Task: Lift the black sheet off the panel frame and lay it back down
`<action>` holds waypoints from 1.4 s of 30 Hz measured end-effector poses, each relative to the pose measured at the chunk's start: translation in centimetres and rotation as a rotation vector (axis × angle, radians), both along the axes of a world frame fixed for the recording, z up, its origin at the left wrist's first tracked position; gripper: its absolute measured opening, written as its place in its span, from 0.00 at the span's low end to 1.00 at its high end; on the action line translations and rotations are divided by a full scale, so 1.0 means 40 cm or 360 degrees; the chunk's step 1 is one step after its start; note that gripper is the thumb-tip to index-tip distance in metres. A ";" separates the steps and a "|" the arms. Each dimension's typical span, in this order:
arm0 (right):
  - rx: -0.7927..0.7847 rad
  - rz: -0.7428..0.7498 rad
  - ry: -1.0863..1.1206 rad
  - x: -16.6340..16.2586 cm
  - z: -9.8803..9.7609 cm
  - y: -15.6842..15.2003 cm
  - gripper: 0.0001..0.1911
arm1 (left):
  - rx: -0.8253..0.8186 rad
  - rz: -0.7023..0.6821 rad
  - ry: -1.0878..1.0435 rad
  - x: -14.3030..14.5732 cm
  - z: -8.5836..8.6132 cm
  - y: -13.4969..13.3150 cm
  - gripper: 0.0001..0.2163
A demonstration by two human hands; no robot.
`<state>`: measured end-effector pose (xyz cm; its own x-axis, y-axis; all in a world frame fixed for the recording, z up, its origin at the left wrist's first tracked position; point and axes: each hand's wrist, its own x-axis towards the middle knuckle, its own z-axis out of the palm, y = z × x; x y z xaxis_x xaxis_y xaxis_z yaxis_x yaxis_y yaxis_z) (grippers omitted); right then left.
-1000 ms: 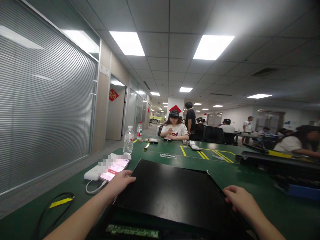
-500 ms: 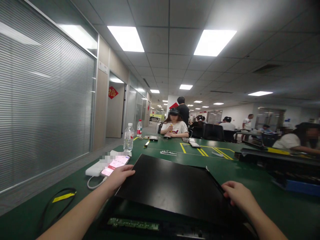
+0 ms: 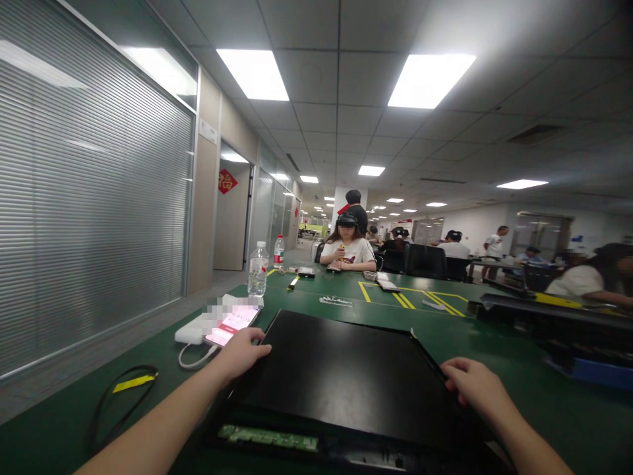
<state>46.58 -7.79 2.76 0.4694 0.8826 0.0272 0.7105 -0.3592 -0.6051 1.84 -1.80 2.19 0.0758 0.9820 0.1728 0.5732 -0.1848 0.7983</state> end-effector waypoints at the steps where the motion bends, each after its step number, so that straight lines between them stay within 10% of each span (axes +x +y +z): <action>1: -0.0003 -0.0004 -0.0003 -0.001 -0.001 0.000 0.16 | 0.0003 -0.0011 0.0026 -0.002 -0.005 0.004 0.10; 28: -0.0029 0.0013 -0.0066 -0.014 0.000 0.003 0.15 | 0.0150 0.0021 0.0512 -0.012 -0.020 0.011 0.03; 34: -0.0032 0.0011 -0.0058 -0.022 -0.003 0.001 0.15 | 0.0301 -0.0045 0.0380 -0.015 -0.020 0.000 0.20; 42: -0.0054 -0.0004 -0.0083 -0.020 0.000 0.001 0.16 | 0.0329 -0.0722 0.0498 -0.015 0.010 -0.042 0.24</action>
<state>45.79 -7.76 2.77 0.4702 0.8823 0.0219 0.7400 -0.3806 -0.5546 1.26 -3.48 2.60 0.5590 0.7878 0.2587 0.6030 -0.6004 0.5254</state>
